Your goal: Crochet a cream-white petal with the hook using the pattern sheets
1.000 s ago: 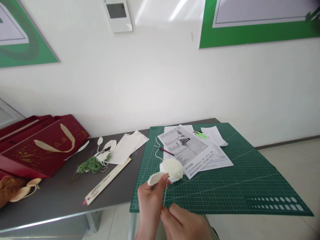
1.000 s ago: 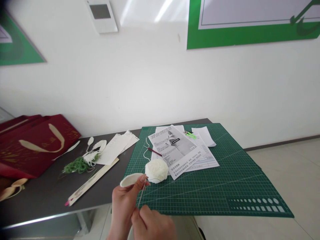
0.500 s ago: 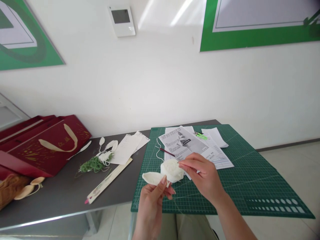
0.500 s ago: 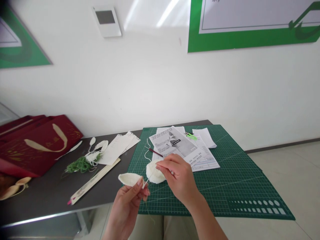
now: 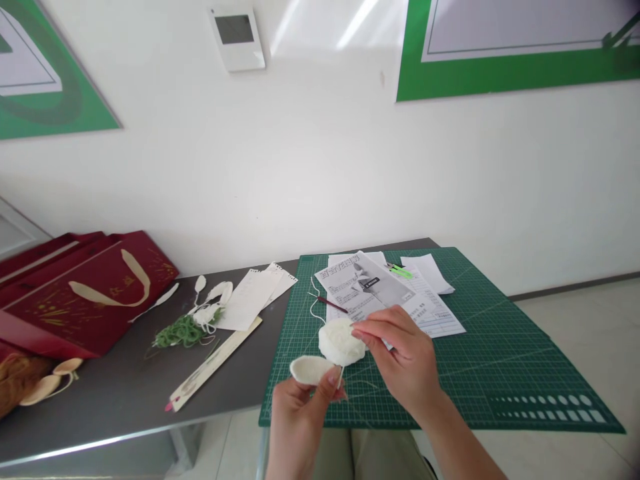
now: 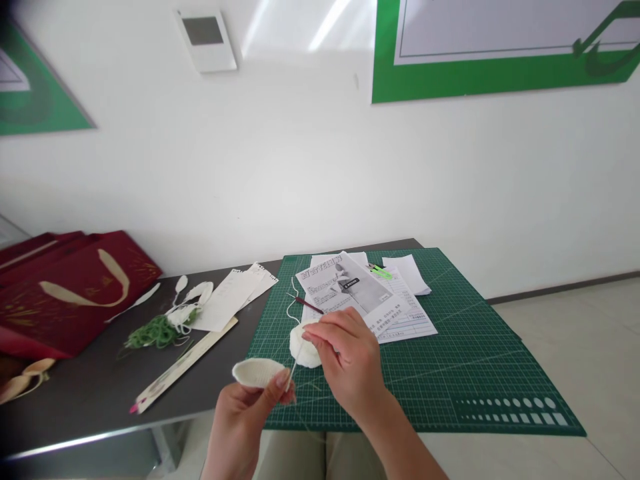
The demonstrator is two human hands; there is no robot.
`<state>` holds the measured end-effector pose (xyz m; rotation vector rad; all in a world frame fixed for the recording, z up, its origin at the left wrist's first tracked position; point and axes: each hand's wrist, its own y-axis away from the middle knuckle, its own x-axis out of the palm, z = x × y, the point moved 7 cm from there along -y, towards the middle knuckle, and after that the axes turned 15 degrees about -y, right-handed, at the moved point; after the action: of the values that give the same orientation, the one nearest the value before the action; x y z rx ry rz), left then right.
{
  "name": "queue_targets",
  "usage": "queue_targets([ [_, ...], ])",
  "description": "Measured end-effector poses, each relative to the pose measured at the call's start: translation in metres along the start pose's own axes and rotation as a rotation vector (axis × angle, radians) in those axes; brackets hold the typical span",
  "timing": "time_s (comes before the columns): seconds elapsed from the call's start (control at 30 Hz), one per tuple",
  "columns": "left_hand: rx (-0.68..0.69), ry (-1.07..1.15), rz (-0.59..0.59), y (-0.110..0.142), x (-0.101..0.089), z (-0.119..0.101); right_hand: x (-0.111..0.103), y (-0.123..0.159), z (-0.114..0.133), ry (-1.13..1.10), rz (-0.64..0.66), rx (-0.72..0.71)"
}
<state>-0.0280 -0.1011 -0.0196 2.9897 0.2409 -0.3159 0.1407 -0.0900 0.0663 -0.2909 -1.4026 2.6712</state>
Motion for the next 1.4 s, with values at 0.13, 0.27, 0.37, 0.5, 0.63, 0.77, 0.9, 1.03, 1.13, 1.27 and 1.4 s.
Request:
queue_targets([
  [0.13, 0.020, -0.096, -0.136, -0.001, -0.010, -0.001, -0.005, 0.004, 0.011, -0.001, -0.003, -0.063],
  [0.27, -0.021, 0.050, -0.202, -0.005, -0.012, -0.001, -0.011, 0.032, 0.023, 0.006, -0.004, -0.120],
  [0.37, -0.035, 0.172, -0.113, -0.007, -0.005, -0.001, -0.016, 0.048, 0.004, -0.054, -0.095, -0.013],
  [0.5, -0.041, 0.297, 0.044, -0.006, 0.005, -0.003, -0.012, 0.062, -0.048, -0.300, -0.259, 0.352],
  [0.63, -0.048, 0.313, 0.085, -0.006, 0.008, -0.002, 0.017, 0.066, -0.071, -0.437, -0.176, 0.558],
  [0.77, -0.032, 0.289, 0.048, -0.009, 0.004, -0.001, 0.045, 0.066, -0.073, -0.544, -0.099, 0.666],
  [0.9, 0.009, 0.324, 0.029, -0.009, -0.001, -0.006, 0.073, 0.072, -0.077, -0.584, -0.053, 0.743],
  [1.03, 0.009, 0.313, 0.006, -0.010, -0.004, -0.007, 0.097, 0.079, -0.080, -0.604, -0.019, 0.761],
  [1.13, -0.037, 0.266, -0.045, -0.011, -0.007, 0.001, 0.100, 0.077, -0.077, -0.570, -0.029, 0.717],
  [1.27, -0.046, 0.267, -0.083, -0.011, -0.009, 0.008, 0.085, 0.073, -0.062, -0.441, -0.083, 0.639],
  [1.4, -0.044, 0.352, -0.164, -0.010, -0.011, 0.008, 0.062, 0.080, -0.034, -0.326, -0.129, 0.496],
])
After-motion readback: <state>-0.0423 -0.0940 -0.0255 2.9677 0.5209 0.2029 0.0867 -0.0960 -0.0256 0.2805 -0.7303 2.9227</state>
